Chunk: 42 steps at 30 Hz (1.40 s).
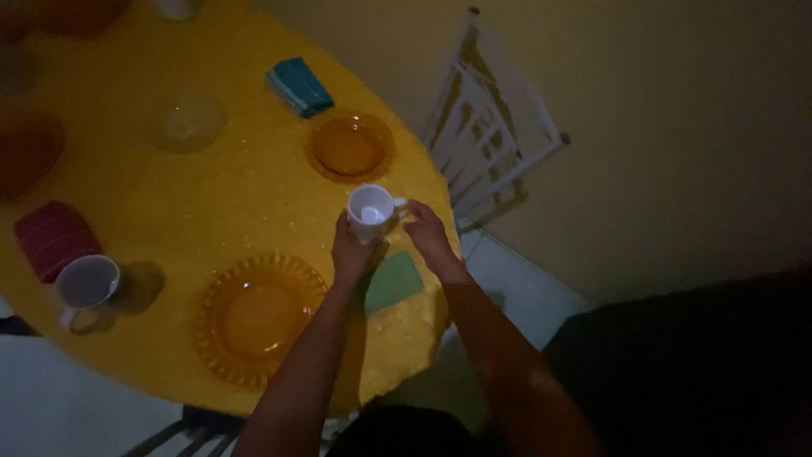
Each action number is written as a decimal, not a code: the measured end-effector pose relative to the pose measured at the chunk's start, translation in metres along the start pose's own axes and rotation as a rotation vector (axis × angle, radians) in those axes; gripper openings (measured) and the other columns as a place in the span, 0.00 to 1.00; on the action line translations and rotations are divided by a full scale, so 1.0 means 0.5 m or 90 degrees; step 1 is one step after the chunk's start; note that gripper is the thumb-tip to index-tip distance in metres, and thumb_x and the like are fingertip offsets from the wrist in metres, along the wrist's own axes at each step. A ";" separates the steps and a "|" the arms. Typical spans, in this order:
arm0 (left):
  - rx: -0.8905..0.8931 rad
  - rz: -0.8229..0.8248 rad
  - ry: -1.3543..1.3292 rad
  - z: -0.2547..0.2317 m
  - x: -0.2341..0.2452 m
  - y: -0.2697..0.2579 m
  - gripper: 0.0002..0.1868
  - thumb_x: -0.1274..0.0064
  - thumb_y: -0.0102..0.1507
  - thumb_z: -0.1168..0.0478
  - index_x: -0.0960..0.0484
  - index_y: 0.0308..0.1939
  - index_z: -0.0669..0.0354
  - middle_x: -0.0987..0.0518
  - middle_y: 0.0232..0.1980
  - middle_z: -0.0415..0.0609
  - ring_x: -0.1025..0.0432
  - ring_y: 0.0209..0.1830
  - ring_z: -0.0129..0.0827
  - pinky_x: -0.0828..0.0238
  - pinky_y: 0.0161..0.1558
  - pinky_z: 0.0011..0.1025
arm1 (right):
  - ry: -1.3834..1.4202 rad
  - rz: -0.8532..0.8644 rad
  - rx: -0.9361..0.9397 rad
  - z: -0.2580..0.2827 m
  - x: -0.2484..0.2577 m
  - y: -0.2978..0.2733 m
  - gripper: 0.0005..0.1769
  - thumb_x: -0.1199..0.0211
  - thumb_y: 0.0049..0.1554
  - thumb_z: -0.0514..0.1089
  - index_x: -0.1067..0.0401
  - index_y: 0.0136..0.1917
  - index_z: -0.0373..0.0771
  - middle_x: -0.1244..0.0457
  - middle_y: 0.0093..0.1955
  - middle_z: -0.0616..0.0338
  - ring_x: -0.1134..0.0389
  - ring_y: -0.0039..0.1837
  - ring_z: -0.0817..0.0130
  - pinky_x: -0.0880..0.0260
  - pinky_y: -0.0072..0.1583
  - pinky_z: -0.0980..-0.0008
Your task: Set the table by arranging plates, mugs, and napkins.
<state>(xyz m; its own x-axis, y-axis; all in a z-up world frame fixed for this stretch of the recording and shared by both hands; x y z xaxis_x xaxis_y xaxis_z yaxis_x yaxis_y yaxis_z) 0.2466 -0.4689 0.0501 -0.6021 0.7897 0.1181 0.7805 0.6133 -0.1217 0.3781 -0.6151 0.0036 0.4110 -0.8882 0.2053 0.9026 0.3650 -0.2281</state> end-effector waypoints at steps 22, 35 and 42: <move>-0.146 0.039 0.118 -0.003 -0.007 0.029 0.47 0.24 0.51 0.51 0.32 0.69 0.57 0.18 0.63 0.55 0.22 0.64 0.43 0.25 0.61 0.39 | -0.164 -0.012 0.275 -0.001 0.018 0.009 0.06 0.39 0.64 0.37 0.33 0.54 0.37 0.33 0.49 0.51 0.27 0.52 0.61 0.28 0.51 0.64; 0.162 0.077 0.468 -0.017 0.008 -0.024 0.44 0.27 0.50 0.42 0.26 0.61 0.61 0.18 0.56 0.62 0.23 0.57 0.51 0.26 0.57 0.43 | -0.445 0.165 0.028 -0.067 0.031 -0.028 0.16 0.32 0.62 0.52 0.22 0.49 0.35 0.28 0.45 0.44 0.28 0.46 0.56 0.29 0.49 0.59; 0.117 0.258 0.608 0.006 -0.004 -0.072 0.28 0.38 0.58 0.43 0.14 0.55 0.55 0.15 0.56 0.57 0.22 0.58 0.51 0.26 0.59 0.43 | -0.310 0.256 0.165 -0.100 0.005 -0.055 0.25 0.27 0.49 0.47 0.26 0.58 0.37 0.29 0.48 0.48 0.26 0.48 0.61 0.24 0.49 0.59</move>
<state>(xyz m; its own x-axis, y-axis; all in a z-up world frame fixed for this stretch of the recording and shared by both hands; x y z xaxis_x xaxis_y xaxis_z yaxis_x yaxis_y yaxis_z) 0.2190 -0.4925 0.0516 0.1429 0.6424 0.7530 0.8084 0.3631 -0.4632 0.3478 -0.6415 -0.0372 0.6761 -0.4651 0.5715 0.6446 0.7491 -0.1529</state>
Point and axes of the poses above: each hand's wrist, its own y-axis towards the middle knuckle, its own x-axis out of the back of the hand, z = x × y, the point moved 2 cm from there along y, towards the middle knuckle
